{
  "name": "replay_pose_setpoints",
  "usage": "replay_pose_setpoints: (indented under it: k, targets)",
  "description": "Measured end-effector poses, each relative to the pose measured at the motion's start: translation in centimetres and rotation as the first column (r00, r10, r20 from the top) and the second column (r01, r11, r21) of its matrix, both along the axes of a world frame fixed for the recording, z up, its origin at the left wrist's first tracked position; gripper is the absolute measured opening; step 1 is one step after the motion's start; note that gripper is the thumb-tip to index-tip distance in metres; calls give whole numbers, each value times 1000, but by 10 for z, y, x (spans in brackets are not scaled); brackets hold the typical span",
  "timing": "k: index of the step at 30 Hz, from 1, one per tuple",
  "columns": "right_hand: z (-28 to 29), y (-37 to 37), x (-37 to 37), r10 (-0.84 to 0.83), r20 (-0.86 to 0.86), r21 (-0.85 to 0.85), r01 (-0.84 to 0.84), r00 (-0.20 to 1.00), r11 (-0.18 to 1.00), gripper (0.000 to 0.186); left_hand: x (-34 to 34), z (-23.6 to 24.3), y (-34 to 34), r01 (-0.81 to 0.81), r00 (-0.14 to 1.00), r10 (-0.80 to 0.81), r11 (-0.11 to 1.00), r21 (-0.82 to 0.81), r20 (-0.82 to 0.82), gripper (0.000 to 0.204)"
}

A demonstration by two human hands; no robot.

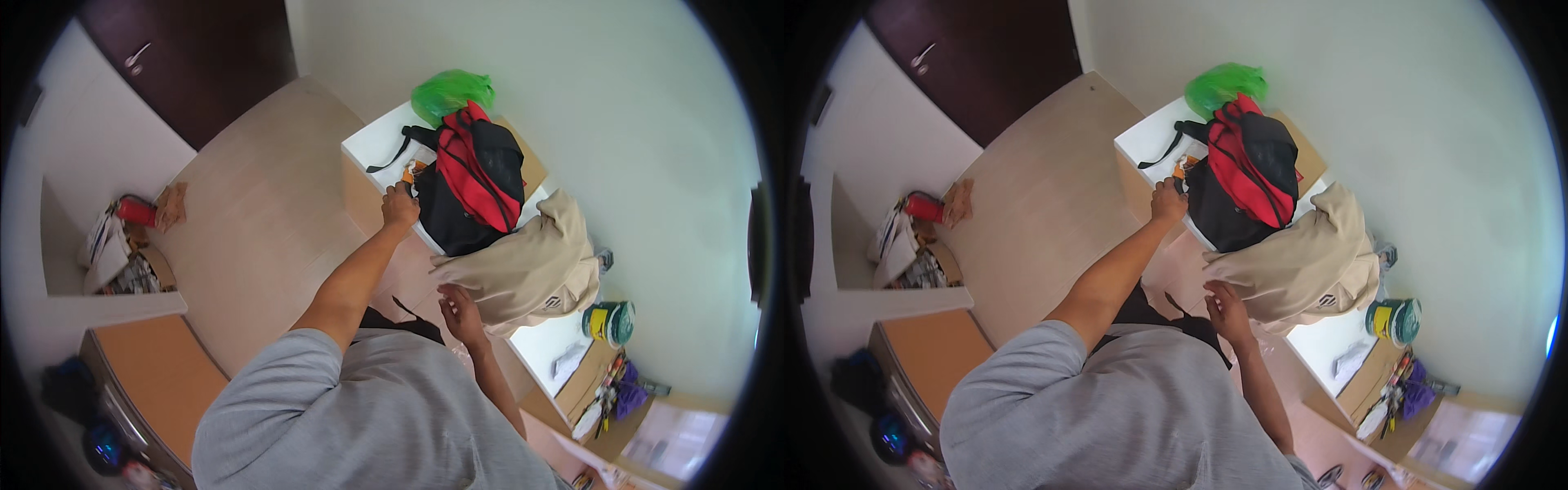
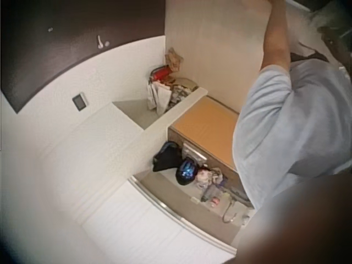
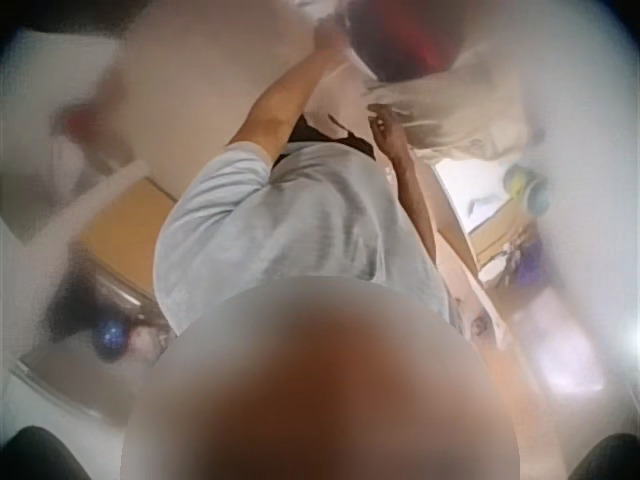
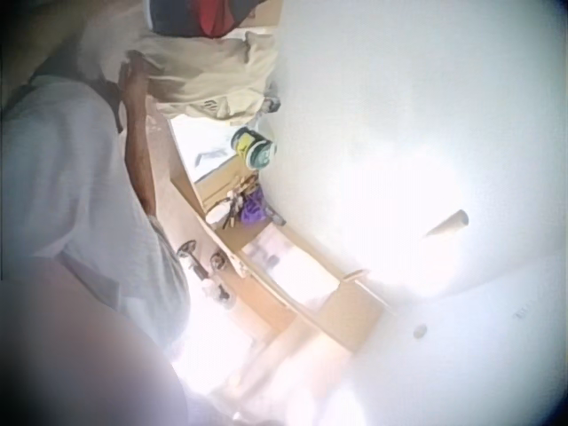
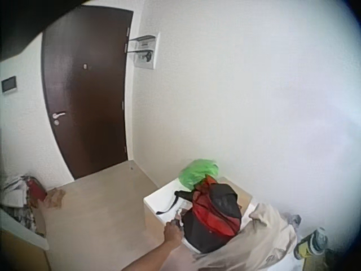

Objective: The person retrieves a hand saw and a rectangular piece of wood from a cluttered room. They place the wood on the floor and use the hand saw to cut it into two pieces. After completing the cut, the person picks up the separated pieces and places them on a nearby counter.

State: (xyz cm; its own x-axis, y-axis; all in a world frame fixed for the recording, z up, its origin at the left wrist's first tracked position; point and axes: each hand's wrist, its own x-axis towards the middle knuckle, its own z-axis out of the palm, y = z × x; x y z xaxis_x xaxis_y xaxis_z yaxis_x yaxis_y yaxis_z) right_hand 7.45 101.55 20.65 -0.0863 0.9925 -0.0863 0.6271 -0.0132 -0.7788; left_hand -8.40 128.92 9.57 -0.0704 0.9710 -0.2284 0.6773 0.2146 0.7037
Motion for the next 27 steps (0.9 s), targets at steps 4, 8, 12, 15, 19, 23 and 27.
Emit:
replay_pose_setpoints:
  k: [4,8,12,15,19,23,27]
  targets:
    - [-1,61,-33,67,17,-40,-66,998,997,32,8,9,18,-30,999,33,996,-88,31,76]
    - [-31,115,-40,176,77,-75,-170,981,983,44,7,11,33,-43,998,51,985,-167,46,74]
    - [-66,156,-37,185,243,-20,-186,952,982,65,-19,-4,49,-68,997,76,970,-234,22,72]
    - [-87,178,-34,73,292,-84,-50,954,995,78,-64,-23,51,-19,982,68,963,-268,177,46]
    - [-103,192,-32,-93,240,8,94,966,996,76,-152,-34,27,155,753,240,840,-519,613,26]
    - [-106,196,-28,-97,190,5,98,977,995,73,-254,-15,-27,281,557,364,763,-582,747,35]
    - [-113,189,-25,-119,96,-7,120,988,993,66,-356,36,-93,277,572,341,776,-567,746,50]
